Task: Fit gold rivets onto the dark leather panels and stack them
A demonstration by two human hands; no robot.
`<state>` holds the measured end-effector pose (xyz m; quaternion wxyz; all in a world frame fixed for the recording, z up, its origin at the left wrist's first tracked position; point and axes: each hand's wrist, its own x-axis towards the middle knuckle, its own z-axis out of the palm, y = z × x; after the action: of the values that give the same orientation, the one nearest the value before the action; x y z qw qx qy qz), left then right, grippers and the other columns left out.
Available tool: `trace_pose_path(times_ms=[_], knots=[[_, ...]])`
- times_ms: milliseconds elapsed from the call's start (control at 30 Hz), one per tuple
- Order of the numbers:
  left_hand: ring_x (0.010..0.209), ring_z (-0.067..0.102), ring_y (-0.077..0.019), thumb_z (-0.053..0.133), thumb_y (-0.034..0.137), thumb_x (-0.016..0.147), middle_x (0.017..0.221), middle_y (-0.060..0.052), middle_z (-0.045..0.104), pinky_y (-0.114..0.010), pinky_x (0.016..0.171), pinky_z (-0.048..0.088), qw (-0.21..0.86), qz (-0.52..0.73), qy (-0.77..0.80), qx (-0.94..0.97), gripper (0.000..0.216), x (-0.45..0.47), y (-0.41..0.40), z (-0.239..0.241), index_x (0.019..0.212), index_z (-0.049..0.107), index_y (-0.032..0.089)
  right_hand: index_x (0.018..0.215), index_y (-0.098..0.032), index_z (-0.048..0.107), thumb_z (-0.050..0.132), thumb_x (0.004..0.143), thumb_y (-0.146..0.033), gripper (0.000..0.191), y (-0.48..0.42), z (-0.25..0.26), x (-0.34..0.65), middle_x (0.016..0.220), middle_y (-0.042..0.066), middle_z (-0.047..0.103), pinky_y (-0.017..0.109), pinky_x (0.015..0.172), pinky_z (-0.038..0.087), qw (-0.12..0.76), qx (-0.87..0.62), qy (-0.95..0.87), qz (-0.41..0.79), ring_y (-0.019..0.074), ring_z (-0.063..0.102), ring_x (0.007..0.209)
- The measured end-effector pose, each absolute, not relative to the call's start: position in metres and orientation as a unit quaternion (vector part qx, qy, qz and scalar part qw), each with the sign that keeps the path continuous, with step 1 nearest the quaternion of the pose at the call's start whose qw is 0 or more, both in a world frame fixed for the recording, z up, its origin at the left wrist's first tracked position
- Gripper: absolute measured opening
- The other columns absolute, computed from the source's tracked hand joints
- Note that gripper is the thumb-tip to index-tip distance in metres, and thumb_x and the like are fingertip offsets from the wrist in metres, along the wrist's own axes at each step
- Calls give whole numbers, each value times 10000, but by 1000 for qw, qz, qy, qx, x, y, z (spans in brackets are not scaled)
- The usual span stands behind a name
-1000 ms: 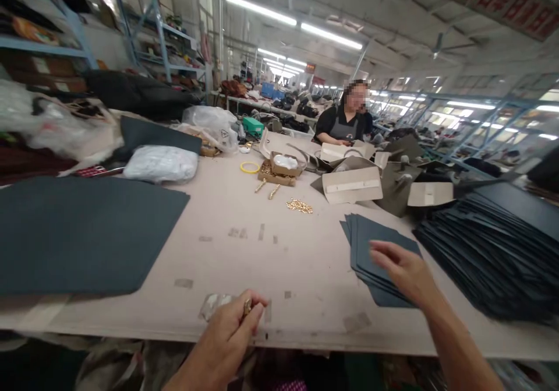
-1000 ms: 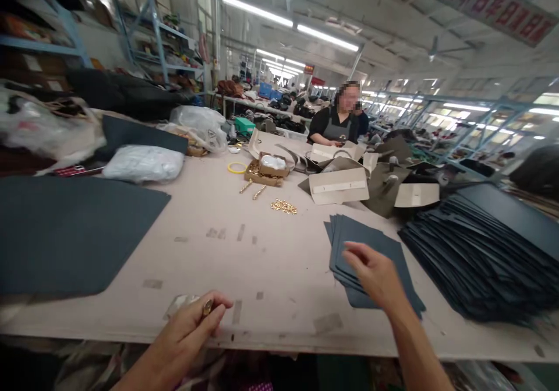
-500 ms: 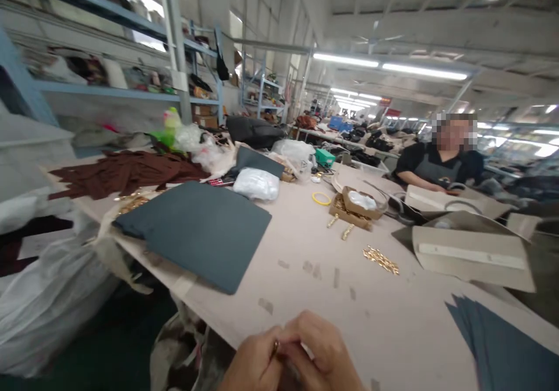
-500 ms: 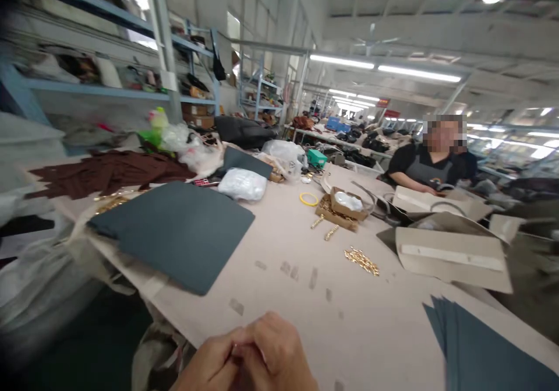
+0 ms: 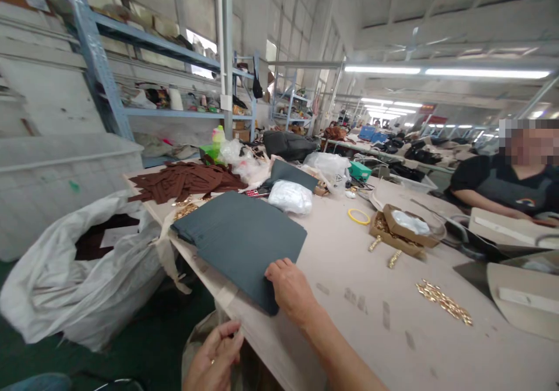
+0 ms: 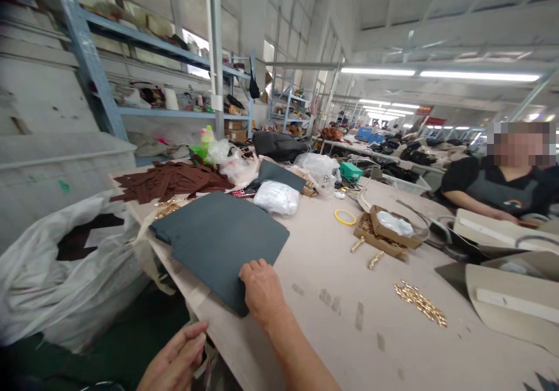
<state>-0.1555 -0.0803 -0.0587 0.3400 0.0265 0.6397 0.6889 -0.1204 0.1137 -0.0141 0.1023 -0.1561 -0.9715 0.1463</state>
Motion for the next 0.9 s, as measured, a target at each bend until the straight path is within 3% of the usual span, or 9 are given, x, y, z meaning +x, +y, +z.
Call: trace_pose_path(times_ms=[100,167,267,333,433,500,600,700,900], knots=[[325,272,-11,750,653,576,667,0,629,-153,330,161,336,689,642,14,692,-151,-78,-53,1044,560,180,923,-151,620,437,795,-40,250,110,-6,-83,910,75,668,312,834,416,19,-132,-983,130,196,569,858],[455,504,-73,798,601,549,698,-16,660,-152,402,351,342,709,617,14,609,-145,-75,-51,925,578,176,872,-155,625,458,737,-28,249,105,7,-48,869,67,674,310,798,419,-40,-122,-981,145,190,579,820],[855,662,-189,843,495,546,790,-27,701,-234,775,533,391,696,602,0,506,-133,-76,-50,870,623,176,798,-188,665,497,710,-51,234,99,24,-2,808,26,690,265,692,424,-114,-136,-944,279,163,600,767],[931,657,-204,820,479,592,874,-32,721,-245,821,528,426,653,626,-11,518,-124,-79,-49,976,645,179,791,-205,692,532,723,-88,209,99,25,18,796,1,693,231,661,428,-117,-166,-890,409,133,607,743],[977,631,-203,788,483,641,1001,-25,706,-243,747,536,493,630,600,-20,620,-111,-80,-45,1155,569,216,842,-183,691,552,769,-181,157,102,9,31,736,0,657,218,615,441,-38,-263,-796,544,104,575,657],[887,621,-182,769,484,671,1043,-20,676,-234,637,520,533,627,567,-19,667,-105,-78,-44,1227,492,241,855,-155,672,566,781,-253,162,104,-6,29,673,0,618,221,580,452,9,-321,-735,597,94,550,597],[572,459,-80,775,495,662,843,-1,636,-183,455,361,545,623,561,20,561,-103,-71,-44,1064,552,174,830,-129,641,640,727,-324,220,104,-19,18,626,-4,598,229,571,484,39,-344,-666,660,96,566,574],[479,305,-39,800,531,604,639,40,547,-170,418,267,557,622,550,19,513,-106,-65,-43,851,581,138,806,-120,629,698,676,-394,311,102,-21,6,608,1,603,238,569,503,43,-337,-632,697,102,582,567],[389,258,-33,843,526,509,440,80,393,-189,396,294,562,627,537,-51,498,-109,-62,-41,614,544,141,805,-130,652,735,653,-441,356,99,-20,-8,591,-16,577,193,504,483,31,-317,-618,719,82,550,557]])
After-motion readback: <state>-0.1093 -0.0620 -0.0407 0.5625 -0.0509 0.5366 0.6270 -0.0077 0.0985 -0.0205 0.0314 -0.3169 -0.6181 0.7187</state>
